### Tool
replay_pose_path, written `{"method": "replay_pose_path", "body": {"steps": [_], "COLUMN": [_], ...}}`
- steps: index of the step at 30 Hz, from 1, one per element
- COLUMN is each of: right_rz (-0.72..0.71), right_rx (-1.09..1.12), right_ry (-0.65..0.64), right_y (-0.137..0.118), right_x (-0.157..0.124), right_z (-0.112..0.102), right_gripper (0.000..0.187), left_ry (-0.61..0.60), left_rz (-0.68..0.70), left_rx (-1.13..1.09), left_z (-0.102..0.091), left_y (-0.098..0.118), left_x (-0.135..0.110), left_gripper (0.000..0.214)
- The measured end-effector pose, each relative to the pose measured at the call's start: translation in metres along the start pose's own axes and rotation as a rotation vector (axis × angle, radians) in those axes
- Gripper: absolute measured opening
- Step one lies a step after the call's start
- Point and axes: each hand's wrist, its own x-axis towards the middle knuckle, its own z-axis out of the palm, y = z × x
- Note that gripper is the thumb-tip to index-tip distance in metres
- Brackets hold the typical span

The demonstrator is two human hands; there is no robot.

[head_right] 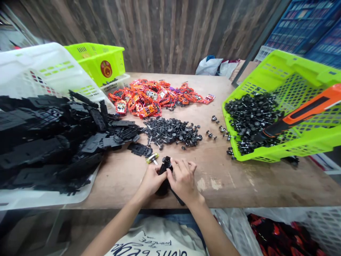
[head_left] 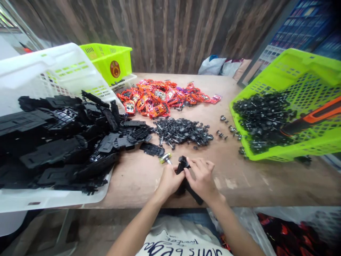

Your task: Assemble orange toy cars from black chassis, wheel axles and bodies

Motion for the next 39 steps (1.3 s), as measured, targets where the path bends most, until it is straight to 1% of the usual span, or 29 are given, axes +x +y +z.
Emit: {"method": "replay_pose_path", "body": {"steps": [2, 4, 5, 7, 9, 11, 13, 16, 19, 24, 26, 28, 29, 32, 34, 35, 36, 37, 39], "right_rz": [0.056, 0.189, 0.275, 0.435, 0.532, 0.562, 0.571, 0.595, 0.595, 0.601, 0.571, 0.512, 0.486, 0.445, 0.372, 0.327, 0.29, 0.272, 0.287], "right_rx": [0.066, 0.212, 0.314, 0.545, 0.703, 0.75, 0.776, 0.946, 1.091, 1.065, 1.059, 1.041, 1.013, 0.871, 0.835, 0.83, 0.804, 0.733, 0.445], "right_ry": [-0.054, -0.087, -0.106, -0.181, -0.274, -0.324, -0.321, -0.313, -0.341, -0.308, -0.308, -0.321, -0.32, -0.283, -0.326, -0.352, -0.349, -0.307, -0.144], "right_y": [0.002, 0.006, 0.008, 0.014, 0.018, 0.019, 0.017, 0.012, 0.007, -0.003, -0.009, -0.014, -0.016, -0.02, -0.014, -0.008, 0.001, 0.011, 0.032], "right_x": [0.001, 0.002, 0.003, 0.006, 0.008, 0.01, 0.013, 0.019, 0.022, 0.019, 0.018, 0.017, 0.017, 0.019, 0.026, 0.031, 0.039, 0.049, 0.071], "right_z": [0.002, 0.007, 0.01, 0.017, 0.023, 0.025, 0.025, 0.022, 0.02, 0.023, 0.022, 0.02, 0.018, 0.013, 0.009, 0.008, 0.008, 0.009, 0.016], "right_gripper": [0.024, 0.02, 0.024, 0.037, 0.047, 0.046, 0.044, 0.042, 0.042, 0.042, 0.042, 0.042, 0.041, 0.041, 0.044, 0.045, 0.044, 0.042, 0.037], "left_ry": [-0.011, -0.024, -0.038, -0.069, -0.103, -0.133, -0.169, -0.218, -0.268, -0.275, -0.257, -0.218, -0.191, -0.106, -0.081, -0.077, -0.062, -0.025, 0.113], "left_rz": [-0.003, -0.005, -0.006, -0.016, -0.035, -0.044, -0.047, -0.076, -0.119, -0.17, -0.202, -0.213, -0.196, -0.072, -0.042, -0.064, -0.096, -0.122, -0.127], "left_rx": [0.04, 0.043, 0.036, 0.02, 0.003, -0.024, -0.067, -0.141, -0.208, -0.282, -0.352, -0.398, -0.392, -0.281, -0.255, -0.276, -0.311, -0.35, -0.411], "left_z": [-0.001, -0.002, -0.003, -0.005, -0.008, -0.012, -0.017, -0.022, -0.026, -0.032, -0.034, -0.035, -0.035, -0.037, -0.037, -0.037, -0.036, -0.035, -0.032], "left_y": [0.0, -0.001, -0.002, -0.003, -0.003, -0.003, -0.002, 0.0, 0.002, 0.005, 0.006, 0.008, 0.009, 0.014, 0.017, 0.018, 0.018, 0.018, 0.016], "left_x": [-0.001, -0.002, -0.002, -0.003, -0.002, -0.001, -0.001, -0.002, -0.005, -0.008, -0.01, -0.011, -0.011, -0.012, -0.013, -0.013, -0.012, -0.011, -0.007], "left_gripper": [0.029, 0.029, 0.029, 0.032, 0.038, 0.04, 0.039, 0.035, 0.032, 0.032, 0.027, 0.021, 0.017, 0.011, 0.013, 0.013, 0.013, 0.014, 0.02]}}
